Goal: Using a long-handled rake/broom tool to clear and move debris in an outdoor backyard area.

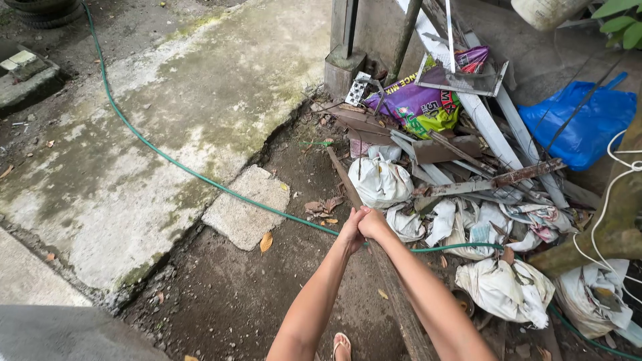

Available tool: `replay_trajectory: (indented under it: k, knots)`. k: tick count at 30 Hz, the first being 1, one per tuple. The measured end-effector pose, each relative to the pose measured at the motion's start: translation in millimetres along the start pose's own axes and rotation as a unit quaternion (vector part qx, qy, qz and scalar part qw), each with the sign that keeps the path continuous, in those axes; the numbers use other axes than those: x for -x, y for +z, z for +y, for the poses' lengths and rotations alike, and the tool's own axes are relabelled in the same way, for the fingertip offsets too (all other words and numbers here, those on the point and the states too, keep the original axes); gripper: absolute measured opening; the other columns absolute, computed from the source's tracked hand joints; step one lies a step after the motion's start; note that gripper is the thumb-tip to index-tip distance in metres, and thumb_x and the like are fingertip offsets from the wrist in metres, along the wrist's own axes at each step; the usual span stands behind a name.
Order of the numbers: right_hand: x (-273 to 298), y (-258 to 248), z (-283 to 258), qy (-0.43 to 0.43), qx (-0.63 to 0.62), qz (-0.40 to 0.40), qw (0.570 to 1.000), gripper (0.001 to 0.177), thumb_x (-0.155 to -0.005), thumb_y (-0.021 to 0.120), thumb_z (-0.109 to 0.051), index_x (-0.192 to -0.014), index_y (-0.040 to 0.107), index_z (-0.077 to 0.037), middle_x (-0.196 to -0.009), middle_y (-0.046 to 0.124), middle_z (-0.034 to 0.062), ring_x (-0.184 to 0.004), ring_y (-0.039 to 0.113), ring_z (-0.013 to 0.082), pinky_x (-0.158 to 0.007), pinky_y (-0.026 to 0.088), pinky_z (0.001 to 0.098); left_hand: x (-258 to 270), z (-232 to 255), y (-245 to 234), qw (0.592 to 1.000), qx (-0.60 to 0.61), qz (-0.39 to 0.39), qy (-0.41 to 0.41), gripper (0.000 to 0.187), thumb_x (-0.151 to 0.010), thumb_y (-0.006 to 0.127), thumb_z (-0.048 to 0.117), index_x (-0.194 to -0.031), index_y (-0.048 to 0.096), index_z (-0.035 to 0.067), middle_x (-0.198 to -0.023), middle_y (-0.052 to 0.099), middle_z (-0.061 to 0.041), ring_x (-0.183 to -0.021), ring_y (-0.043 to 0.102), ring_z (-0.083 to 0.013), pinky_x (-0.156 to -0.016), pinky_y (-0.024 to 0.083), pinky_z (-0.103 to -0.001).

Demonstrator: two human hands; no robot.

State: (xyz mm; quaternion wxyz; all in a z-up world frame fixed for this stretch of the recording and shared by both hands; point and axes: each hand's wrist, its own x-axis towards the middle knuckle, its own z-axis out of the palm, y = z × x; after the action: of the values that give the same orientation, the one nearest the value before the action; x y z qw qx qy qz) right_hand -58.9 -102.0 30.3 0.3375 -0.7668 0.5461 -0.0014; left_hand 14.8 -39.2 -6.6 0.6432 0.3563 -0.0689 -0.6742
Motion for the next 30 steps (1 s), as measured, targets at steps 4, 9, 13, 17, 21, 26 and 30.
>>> replay_trajectory:
  k: [4,9,13,17,21,26,30]
  knots:
    - [-52,3,1,0.028,0.015,-0.009,0.999,0.053,-0.097,0.053,-0.028,-0.147,0.054,-0.01,-0.139,0.064,0.0179,-0.123,0.066,0.0313,-0.098,0.056,0.0378,-31,22,7,0.998,-0.021,0.039,-0.047,0.125,-0.077,0.075,0.043,-0.163,-0.015,0.026,-0.162,0.031,-0.011,-0.136,0.049,-0.029,-0.103,0.043,-0.059]
    - [-119,54,49,0.069,-0.117,0.001,0.991,0.048,-0.096,0.051,-0.024,-0.142,0.059,-0.012,-0.136,0.067,0.0165,-0.121,0.069,0.0287,-0.096,0.057,0.037,-73,9,-18,0.997,-0.014,0.052,-0.056,0.116,-0.079,0.072,0.048,-0.164,-0.004,0.028,-0.162,0.037,-0.009,-0.131,0.053,-0.0275,-0.096,0.047,-0.06]
    - [-105,54,51,-0.01,0.074,-0.058,0.996,0.043,-0.102,0.051,-0.03,-0.14,0.06,-0.012,-0.139,0.064,0.0151,-0.123,0.065,0.0325,-0.097,0.055,0.0395,-60,7,-20,0.987,-0.1,0.08,-0.097,0.105,-0.085,0.07,0.046,-0.162,0.001,0.029,-0.151,0.047,-0.005,-0.123,0.057,-0.0247,-0.09,0.049,-0.052]
    - [-109,58,57,0.008,0.056,-0.07,0.996,0.038,-0.097,0.057,-0.025,-0.132,0.066,-0.012,-0.134,0.066,0.0138,-0.12,0.066,0.0303,-0.096,0.055,0.0397,-49,12,-11,0.985,-0.143,0.04,-0.085,0.066,-0.09,0.064,0.05,-0.143,0.039,0.021,-0.117,0.059,-0.01,-0.096,0.057,-0.024,-0.066,0.041,-0.042]
    - [-46,40,35,-0.009,-0.017,-0.118,0.993,0.033,-0.094,0.057,-0.026,-0.12,0.074,-0.014,-0.122,0.076,0.0106,-0.11,0.073,0.0271,-0.089,0.057,0.0398,-5,10,2,0.981,-0.143,0.06,-0.119,0.056,-0.086,0.06,0.048,-0.134,0.045,0.025,-0.116,0.06,-0.006,-0.099,0.061,-0.0228,-0.071,0.05,-0.044]
    - [6,47,21,0.018,-0.016,-0.103,0.994,0.032,-0.101,0.055,-0.031,-0.121,0.073,-0.013,-0.121,0.074,0.0112,-0.107,0.072,0.0257,-0.087,0.056,0.0391,25,-13,-19,0.98,-0.142,0.038,-0.135,0.055,-0.089,0.059,0.054,-0.133,0.05,0.022,-0.118,0.064,-0.006,-0.099,0.063,-0.0198,-0.074,0.053,-0.043]
    - [14,86,55,-0.037,-0.009,-0.095,0.995,0.059,-0.085,0.052,-0.005,-0.139,0.061,-0.026,-0.129,0.067,0.0094,-0.107,0.07,0.024,-0.085,0.057,0.0392,43,-44,-47,0.984,-0.13,-0.015,-0.122,0.055,-0.093,0.059,0.059,-0.128,0.055,0.017,-0.111,0.063,-0.007,-0.09,0.061,-0.0194,-0.067,0.049,-0.04]
